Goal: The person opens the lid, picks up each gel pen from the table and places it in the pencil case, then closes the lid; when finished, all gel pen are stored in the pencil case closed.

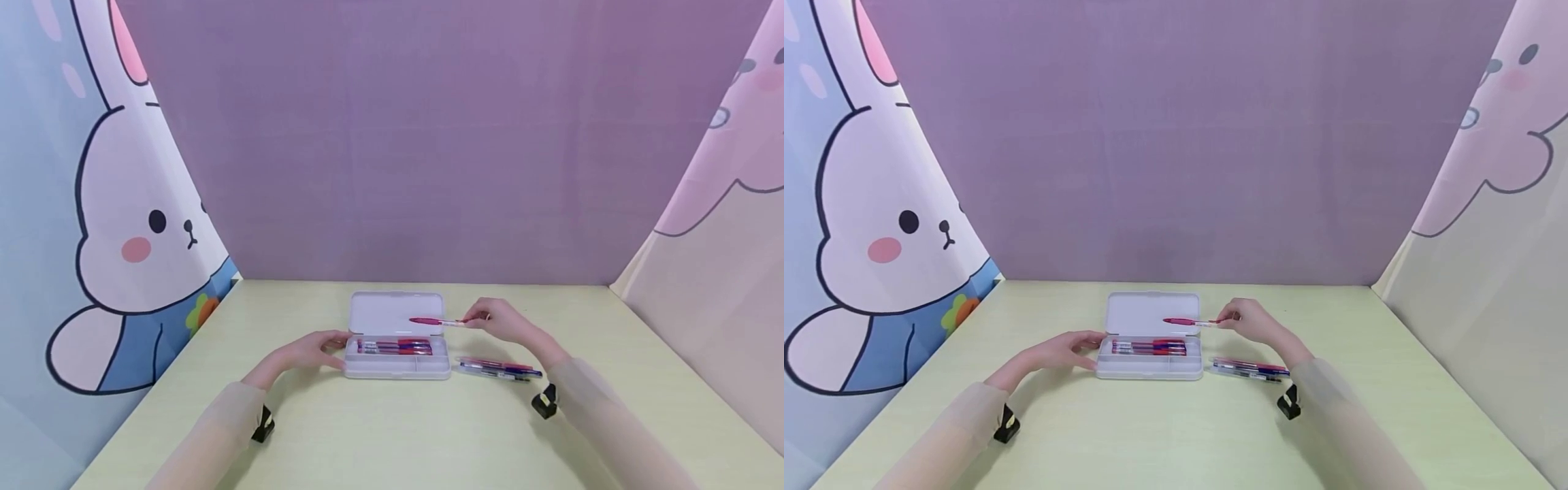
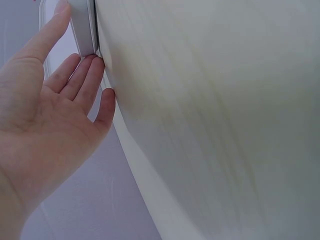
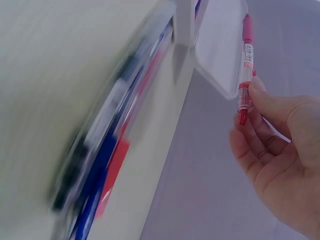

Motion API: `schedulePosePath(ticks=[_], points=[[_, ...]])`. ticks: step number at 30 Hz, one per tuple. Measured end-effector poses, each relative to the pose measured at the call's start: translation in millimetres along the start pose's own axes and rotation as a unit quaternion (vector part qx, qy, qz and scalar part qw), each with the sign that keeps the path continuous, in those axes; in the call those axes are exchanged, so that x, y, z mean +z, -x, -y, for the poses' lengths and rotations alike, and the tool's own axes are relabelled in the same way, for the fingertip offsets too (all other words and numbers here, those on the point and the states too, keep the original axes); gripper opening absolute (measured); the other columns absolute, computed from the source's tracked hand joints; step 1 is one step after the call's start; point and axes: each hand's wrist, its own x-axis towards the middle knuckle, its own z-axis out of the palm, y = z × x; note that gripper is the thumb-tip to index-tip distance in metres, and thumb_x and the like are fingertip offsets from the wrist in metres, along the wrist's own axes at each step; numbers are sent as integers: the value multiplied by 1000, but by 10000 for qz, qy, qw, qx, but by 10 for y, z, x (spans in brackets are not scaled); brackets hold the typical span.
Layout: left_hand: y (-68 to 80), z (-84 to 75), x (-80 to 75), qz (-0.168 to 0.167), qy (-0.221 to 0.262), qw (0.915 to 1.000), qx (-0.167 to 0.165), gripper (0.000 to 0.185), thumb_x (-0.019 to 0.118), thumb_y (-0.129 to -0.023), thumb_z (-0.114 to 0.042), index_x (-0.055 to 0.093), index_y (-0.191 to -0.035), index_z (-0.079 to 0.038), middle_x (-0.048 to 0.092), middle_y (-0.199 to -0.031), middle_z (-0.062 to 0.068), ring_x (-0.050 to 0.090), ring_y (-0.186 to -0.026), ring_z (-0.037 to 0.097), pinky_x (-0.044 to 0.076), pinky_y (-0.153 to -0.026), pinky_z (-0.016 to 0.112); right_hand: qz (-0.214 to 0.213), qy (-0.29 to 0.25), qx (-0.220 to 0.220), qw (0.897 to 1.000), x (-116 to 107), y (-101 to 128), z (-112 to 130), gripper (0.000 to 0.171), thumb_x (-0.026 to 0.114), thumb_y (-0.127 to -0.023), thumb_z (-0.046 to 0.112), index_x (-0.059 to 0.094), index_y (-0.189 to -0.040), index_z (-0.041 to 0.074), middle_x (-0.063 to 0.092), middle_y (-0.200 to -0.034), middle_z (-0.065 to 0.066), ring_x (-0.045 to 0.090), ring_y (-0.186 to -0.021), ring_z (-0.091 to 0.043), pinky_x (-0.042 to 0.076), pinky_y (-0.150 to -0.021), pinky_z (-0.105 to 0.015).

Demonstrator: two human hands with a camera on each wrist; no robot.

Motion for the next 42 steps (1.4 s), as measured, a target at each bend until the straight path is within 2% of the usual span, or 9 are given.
schedulePosePath(ticks=[11,22,29,36,42], points=[[-22,-2,2,-11,-51,9999,-87,70,73,-81,-27,42,-140,-5,46,-140,18,46,-126,36,36,-106,51,241,-263,-203,9992,252,-263,269,9,67,-86,10,72,-92,7,66,-86,-2,54,-75,-11,48,-67,-23],[-4,-51,1,-57,-38,9998,-212,70,74,-81,-28,42,-140,-6,46,-140,18,46,-126,35,36,-106,51,562,-339,-390,9971,480,-395,424,8,67,-86,10,74,-91,8,67,-85,0,54,-74,-8,47,-65,-20],[3,-50,7,-90,-56,9997,-210,70,74,-81,-28,42,-140,-7,47,-139,18,46,-126,35,36,-106,51,756,-203,-655,9948,602,-452,478,7,69,-85,12,73,-87,7,67,-84,-1,54,-73,-6,46,-64,-18],[-14,-27,15,-68,-43,9999,-137,71,74,-80,-29,42,-140,-6,47,-139,18,47,-125,35,36,-106,51,1060,-209,-451,9931,692,-465,515,7,69,-85,13,72,-87,7,66,-86,-1,54,-75,-7,47,-67,-19],[-25,-9,12,-76,-39,9999,-137,71,74,-80,-29,43,-139,-6,47,-139,18,47,-125,35,35,-107,52,1422,-176,-407,9888,719,-446,530,9,65,-87,7,72,-93,4,68,-89,-4,56,-79,-10,50,-73,-23]])
